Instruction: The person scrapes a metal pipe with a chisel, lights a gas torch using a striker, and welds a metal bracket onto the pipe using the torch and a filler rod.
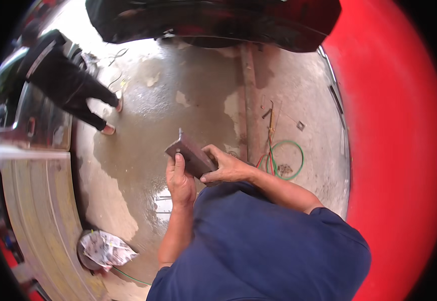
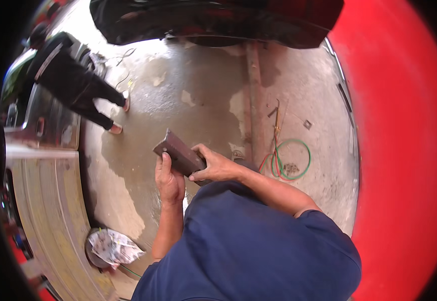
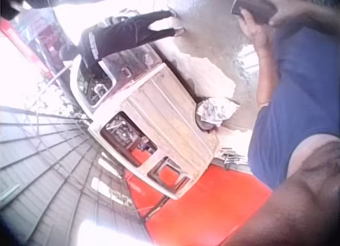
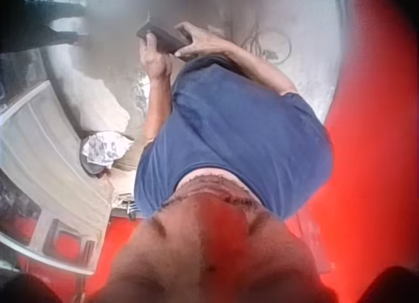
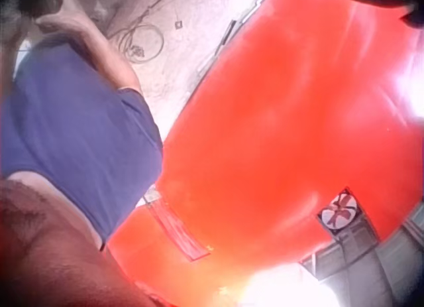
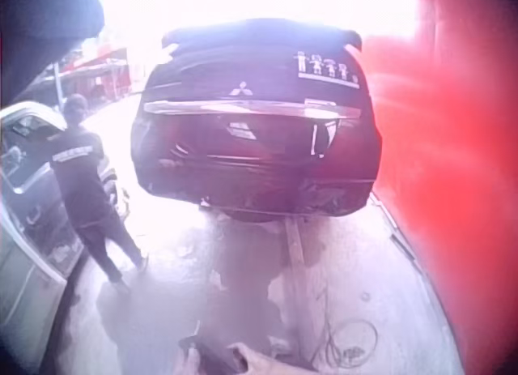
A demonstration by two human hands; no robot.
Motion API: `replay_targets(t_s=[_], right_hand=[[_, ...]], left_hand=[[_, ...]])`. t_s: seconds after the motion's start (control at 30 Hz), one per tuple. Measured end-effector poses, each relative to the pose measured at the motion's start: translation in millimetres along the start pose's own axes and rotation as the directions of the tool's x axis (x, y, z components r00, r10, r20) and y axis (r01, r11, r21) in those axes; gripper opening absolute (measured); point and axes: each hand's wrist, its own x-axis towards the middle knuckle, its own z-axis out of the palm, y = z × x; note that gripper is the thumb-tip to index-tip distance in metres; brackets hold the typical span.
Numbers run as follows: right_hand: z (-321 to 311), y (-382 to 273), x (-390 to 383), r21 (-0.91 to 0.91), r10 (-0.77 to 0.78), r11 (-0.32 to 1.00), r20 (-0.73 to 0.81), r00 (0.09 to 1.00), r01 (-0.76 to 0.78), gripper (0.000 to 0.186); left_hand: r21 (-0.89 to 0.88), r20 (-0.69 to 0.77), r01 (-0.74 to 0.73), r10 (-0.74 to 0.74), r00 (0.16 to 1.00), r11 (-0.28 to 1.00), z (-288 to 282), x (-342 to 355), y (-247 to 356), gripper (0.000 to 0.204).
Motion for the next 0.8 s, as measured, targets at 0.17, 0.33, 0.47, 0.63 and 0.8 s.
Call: replay_targets(t_s=[0.17, 0.33, 0.47, 0.63, 0.8], right_hand=[[-76, 7, -11, 0.238, -0.077, 0.968, -0.038, 0.996, 0.084, 0.083], [-150, 19, -28, 0.220, -0.130, 0.962, -0.154, 0.979, 0.162, 0.069], [-205, 37, -54, 0.173, -0.063, 0.979, -0.239, 0.969, 0.106, 0.074], [-249, 65, -77, 0.289, 0.023, 0.949, -0.463, 0.886, 0.127, 0.075], [-279, 81, -97, 0.305, 0.183, 0.952, -0.634, 0.751, 0.025, 0.081]], left_hand=[[0.405, 0.151, 0.061, -0.133, 0.980, 0.912, 59, 37, -41, 0.030], [0.699, 0.297, -0.014, -0.273, 0.915, 0.715, 121, 83, -86, 0.033], [0.898, 0.349, -0.191, -0.378, 0.857, 0.396, 164, 116, -108, 0.033], [0.884, 0.359, -0.207, -0.323, 0.876, 0.420, 159, 164, -135, 0.034], [0.947, 0.223, -0.073, -0.476, 0.850, 0.313, 151, 205, -144, 0.034]])
